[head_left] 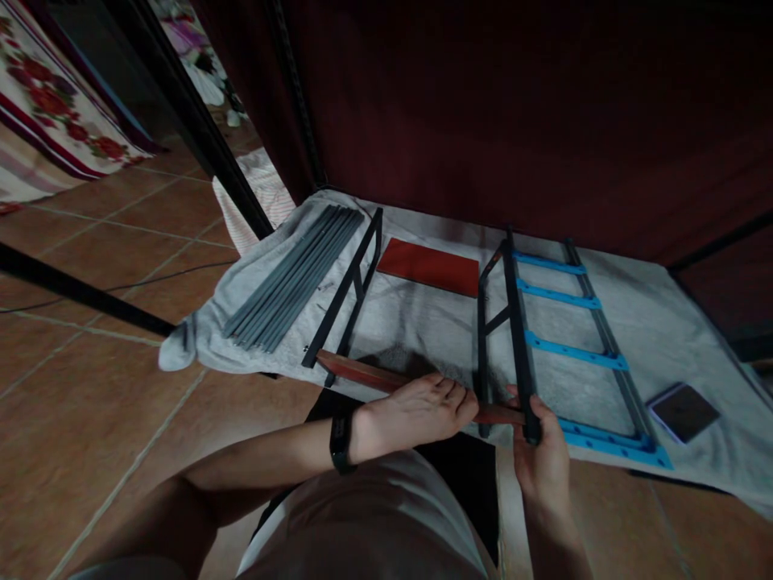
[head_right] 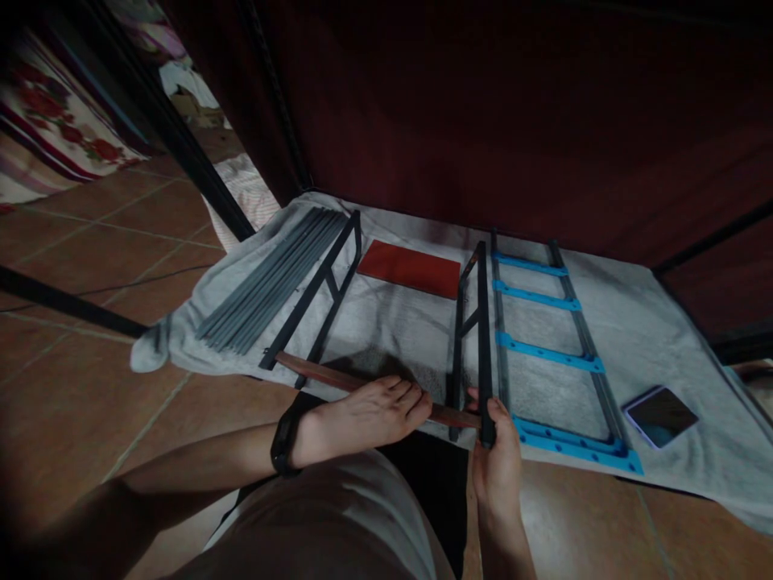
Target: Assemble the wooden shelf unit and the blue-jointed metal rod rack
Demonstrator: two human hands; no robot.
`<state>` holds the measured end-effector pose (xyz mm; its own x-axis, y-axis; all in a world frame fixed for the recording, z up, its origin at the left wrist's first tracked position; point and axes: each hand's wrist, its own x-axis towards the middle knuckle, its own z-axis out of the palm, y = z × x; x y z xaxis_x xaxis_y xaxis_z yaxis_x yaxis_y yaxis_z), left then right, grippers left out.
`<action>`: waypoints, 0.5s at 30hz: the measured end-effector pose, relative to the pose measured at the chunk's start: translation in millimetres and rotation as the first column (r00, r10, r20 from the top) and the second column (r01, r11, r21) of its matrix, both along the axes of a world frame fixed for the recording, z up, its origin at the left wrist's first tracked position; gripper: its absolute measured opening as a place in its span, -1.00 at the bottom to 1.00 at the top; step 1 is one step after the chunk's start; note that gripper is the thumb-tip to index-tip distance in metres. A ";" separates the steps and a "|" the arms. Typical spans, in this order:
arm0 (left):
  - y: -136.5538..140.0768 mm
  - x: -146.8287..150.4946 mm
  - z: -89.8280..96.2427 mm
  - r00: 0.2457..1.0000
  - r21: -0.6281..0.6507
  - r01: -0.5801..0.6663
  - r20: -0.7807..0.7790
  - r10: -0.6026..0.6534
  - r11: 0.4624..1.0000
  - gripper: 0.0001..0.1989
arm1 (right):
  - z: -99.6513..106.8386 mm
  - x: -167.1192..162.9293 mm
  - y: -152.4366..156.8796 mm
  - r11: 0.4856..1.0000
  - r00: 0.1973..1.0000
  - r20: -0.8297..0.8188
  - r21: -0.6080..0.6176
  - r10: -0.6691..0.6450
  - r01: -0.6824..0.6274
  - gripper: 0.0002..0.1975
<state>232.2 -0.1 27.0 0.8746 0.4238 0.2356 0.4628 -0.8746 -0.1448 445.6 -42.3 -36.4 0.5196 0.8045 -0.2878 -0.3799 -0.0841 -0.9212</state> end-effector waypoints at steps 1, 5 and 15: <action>-0.4 -0.3 0.4 1.000 -0.001 -0.001 0.005 0.001 1.000 -0.76 | 0.4 -1.0 0.5 1.000 1.000 -0.023 0.004 -0.013 0.013 -0.79; -1.3 -0.8 3.0 1.000 0.001 -0.001 0.009 0.001 1.000 -0.73 | 2.5 -3.9 1.6 0.999 0.996 -0.083 0.000 -0.043 0.043 -0.80; -2.0 -16.5 15.7 0.996 -0.055 -0.020 0.087 0.025 0.998 -0.63 | -0.6 0.9 -0.8 0.999 0.998 -0.064 -0.038 -0.010 0.007 -0.76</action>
<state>215.7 -2.1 42.7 0.8417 0.4574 0.2869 0.4913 -0.8693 -0.0554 446.5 -43.1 -37.0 0.5061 0.7878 -0.3509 -0.4386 -0.1152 -0.8913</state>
